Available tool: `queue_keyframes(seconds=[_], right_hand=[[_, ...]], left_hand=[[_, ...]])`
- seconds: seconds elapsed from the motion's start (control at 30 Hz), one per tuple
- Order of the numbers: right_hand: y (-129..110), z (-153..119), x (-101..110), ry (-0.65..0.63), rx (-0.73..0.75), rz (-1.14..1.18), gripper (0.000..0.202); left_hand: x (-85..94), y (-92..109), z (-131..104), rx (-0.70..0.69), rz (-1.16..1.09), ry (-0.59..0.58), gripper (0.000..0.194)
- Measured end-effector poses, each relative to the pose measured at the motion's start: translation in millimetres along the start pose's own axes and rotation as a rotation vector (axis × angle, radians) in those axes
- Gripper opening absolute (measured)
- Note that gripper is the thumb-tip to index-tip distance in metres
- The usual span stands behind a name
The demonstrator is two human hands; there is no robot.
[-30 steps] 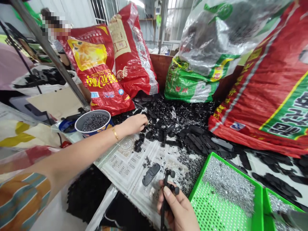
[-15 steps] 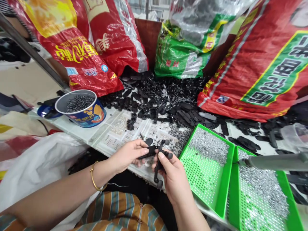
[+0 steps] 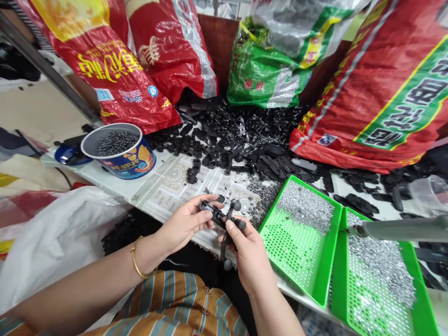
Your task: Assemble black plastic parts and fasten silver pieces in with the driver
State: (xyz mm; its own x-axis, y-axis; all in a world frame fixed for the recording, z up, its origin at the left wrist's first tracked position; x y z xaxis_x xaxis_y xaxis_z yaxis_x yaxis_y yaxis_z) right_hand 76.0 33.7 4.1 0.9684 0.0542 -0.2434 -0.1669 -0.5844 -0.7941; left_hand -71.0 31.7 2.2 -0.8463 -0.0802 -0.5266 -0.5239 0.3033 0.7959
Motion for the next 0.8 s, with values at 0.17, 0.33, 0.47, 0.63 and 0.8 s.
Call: queue_keyframes(seconds=[0.17,0.33,0.47,0.63,0.8], right_hand=[[-4,-2,5,0.029,0.020,-0.049,0.026],[-12,-1,1,-0.080,-0.044,-0.042,0.026],[-14,3,-4,-0.140,-0.081,-0.023,0.025],[-9,9,-3,-0.186,-0.116,-0.021,0.021],[-8,13,-3,-0.192,-0.135,-0.063,0.019]], left_hand=[[8.1,-4,3,0.011,-0.011,0.041,0.027],[9.8,-12,2,0.138,-0.052,-0.030,0.033],[7.7,-20,1,0.164,-0.116,-0.073,0.032],[5.4,-21,1,0.184,-0.133,-0.113,0.034],[5.5,-20,2,0.187,-0.098,-0.080,0.036]])
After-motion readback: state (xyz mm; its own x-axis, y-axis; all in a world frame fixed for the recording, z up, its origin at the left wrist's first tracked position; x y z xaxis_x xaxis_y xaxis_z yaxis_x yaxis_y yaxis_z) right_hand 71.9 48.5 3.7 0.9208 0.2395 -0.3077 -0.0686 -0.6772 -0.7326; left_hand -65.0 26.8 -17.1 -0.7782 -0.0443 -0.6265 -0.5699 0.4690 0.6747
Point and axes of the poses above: each hand's wrist, its own z-axis towards the middle knuckle, its own x-axis out of the back of the hand, y = z × x, the point moved 2 cm from there along z, towards the middle knuckle, and after that the axes turned 2 degrees about -x, right-handed, at the moved point
